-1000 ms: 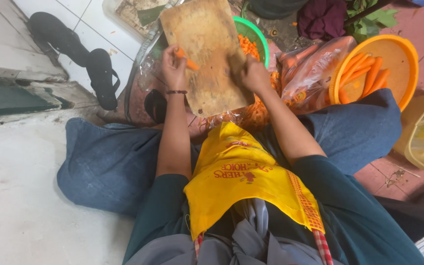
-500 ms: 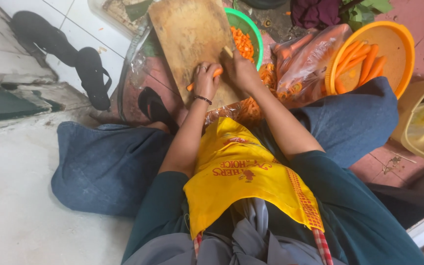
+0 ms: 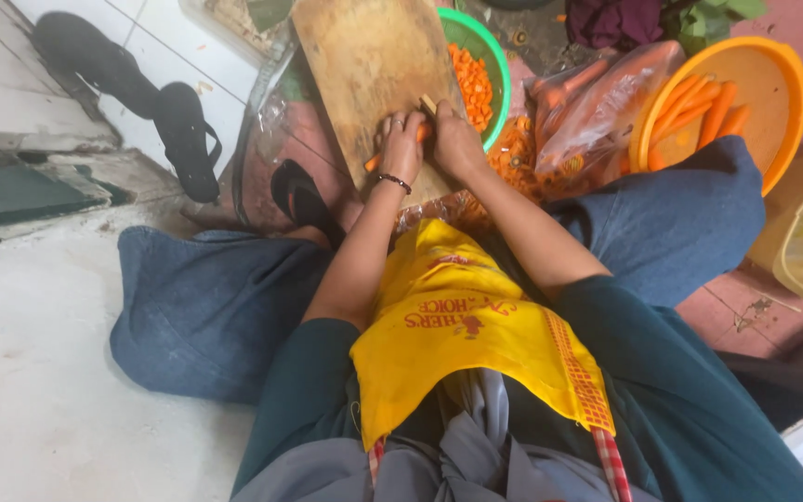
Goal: Dicing carrots on a wooden cutting board using a knife while sitting on the floor.
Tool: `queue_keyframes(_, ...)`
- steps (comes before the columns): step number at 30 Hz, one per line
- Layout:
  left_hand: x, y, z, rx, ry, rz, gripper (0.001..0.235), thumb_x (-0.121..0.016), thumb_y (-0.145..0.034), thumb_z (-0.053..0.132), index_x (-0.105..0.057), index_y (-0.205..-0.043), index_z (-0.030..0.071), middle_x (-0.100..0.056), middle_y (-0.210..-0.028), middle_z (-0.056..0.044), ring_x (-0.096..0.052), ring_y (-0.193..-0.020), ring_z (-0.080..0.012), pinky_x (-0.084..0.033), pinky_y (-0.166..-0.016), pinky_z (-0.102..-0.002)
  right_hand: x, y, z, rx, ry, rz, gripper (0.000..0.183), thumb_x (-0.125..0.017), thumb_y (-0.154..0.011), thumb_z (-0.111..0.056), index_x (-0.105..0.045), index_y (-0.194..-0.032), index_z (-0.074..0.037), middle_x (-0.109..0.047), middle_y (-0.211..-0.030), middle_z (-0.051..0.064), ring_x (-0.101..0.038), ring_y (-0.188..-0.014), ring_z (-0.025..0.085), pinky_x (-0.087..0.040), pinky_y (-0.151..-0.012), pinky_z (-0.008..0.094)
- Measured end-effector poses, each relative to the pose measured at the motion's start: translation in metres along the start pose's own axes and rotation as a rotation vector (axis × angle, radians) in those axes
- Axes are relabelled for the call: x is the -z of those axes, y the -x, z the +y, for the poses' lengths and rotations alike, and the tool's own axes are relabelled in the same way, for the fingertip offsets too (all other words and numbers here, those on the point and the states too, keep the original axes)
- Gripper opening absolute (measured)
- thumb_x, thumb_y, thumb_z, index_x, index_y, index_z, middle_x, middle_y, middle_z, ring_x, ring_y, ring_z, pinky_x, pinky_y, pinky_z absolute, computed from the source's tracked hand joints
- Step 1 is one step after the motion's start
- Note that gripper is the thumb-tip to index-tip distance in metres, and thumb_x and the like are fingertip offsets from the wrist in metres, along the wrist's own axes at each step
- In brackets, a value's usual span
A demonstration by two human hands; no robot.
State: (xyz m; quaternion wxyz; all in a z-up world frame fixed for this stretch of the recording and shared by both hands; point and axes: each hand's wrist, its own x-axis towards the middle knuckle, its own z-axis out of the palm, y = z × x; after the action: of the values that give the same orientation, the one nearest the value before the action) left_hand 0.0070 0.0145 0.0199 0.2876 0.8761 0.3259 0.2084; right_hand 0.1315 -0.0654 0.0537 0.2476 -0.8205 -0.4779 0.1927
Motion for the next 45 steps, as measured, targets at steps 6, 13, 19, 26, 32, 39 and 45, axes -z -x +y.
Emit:
queue_keyframes(6, 0.071, -0.035, 0.018, 0.010, 0.384, 0.127, 0.050, -0.080, -0.077, 0.000, -0.063, -0.122, 0.015, -0.061, -0.119, -0.010, -0.062, -0.105, -0.0323, -0.052, -0.090, -0.044, 0.063, -0.014, 0.049, -0.227, 0.153, 0.052, 0.026, -0.056, -0.104, -0.015, -0.050, -0.120, 0.004, -0.069, -0.093, 0.032, -0.069, -0.087, 0.051, -0.053, -0.074, 0.059)
queue_keyframes(13, 0.009, 0.005, -0.048, -0.013, 0.306, 0.108, 0.039, -0.071, -0.071, -0.010, -0.067, -0.104, 0.011, -0.063, -0.110, -0.011, -0.064, -0.106, -0.0323, -0.057, -0.087, -0.038, 0.065, -0.006, 0.124, -0.041, 0.364, 0.042, 0.029, -0.052, -0.098, -0.009, -0.060, -0.126, -0.004, -0.070, -0.114, 0.030, -0.070, -0.095, 0.047, -0.055, -0.077, 0.056)
queue_keyframes(19, 0.038, 0.001, -0.019, 0.011, 0.121, 0.094, 0.039, -0.079, -0.069, -0.003, -0.069, -0.102, 0.014, -0.064, -0.108, -0.010, -0.058, -0.109, -0.0377, -0.049, -0.095, -0.045, 0.043, -0.008, -0.039, -0.121, -0.013, -0.054, 0.029, -0.058, -0.109, -0.027, -0.051, -0.114, 0.001, -0.069, -0.091, 0.034, -0.068, -0.089, 0.051, -0.053, -0.079, 0.058)
queue_keyframes(26, 0.015, -0.001, -0.048, 0.157, 0.243, 0.023, 0.035, -0.073, -0.078, -0.006, -0.069, -0.107, 0.013, -0.066, -0.111, -0.009, -0.061, -0.110, -0.0325, -0.053, -0.093, -0.041, -0.021, -0.022, -0.025, 0.143, 0.083, -0.040, 0.027, -0.059, -0.086, 0.001, -0.046, -0.109, 0.002, -0.068, -0.102, 0.032, -0.068, -0.086, 0.051, -0.053, -0.072, 0.057)
queue_keyframes(32, 0.041, -0.008, -0.043, -0.055, 0.179, 0.032, 0.044, -0.085, -0.060, -0.005, -0.077, -0.097, 0.017, -0.071, -0.102, -0.007, -0.063, -0.100, -0.0320, -0.053, -0.088, -0.041, -0.001, -0.020, -0.023, -0.014, 0.050, -0.158, 0.030, -0.057, -0.089, 0.002, -0.046, -0.116, 0.002, -0.066, -0.100, 0.033, -0.066, -0.092, 0.052, -0.053, -0.077, 0.057)
queue_keyframes(39, -0.025, 0.003, -0.068, 0.427, 0.576, 0.085, 0.033, -0.082, -0.080, -0.002, -0.069, -0.109, 0.008, -0.072, -0.090, -0.009, -0.073, -0.074, -0.0160, -0.060, -0.067, -0.027, -0.017, -0.005, 0.004, 0.189, 0.005, 0.012, 0.018, -0.062, -0.093, -0.006, -0.051, -0.105, 0.003, -0.066, -0.094, 0.034, -0.066, -0.082, 0.054, -0.053, -0.071, 0.058)
queue_keyframes(45, -0.047, 0.011, -0.046, 0.490, 0.649, 0.163, 0.027, -0.081, -0.082, -0.003, -0.070, -0.105, 0.005, -0.075, -0.082, -0.007, -0.071, -0.074, -0.0126, -0.057, -0.068, -0.026, 0.022, 0.006, -0.032, 0.036, 0.027, -0.001, 0.024, -0.064, -0.097, -0.014, -0.049, -0.102, 0.004, -0.067, -0.091, 0.034, -0.065, -0.081, 0.055, -0.052, -0.071, 0.060)
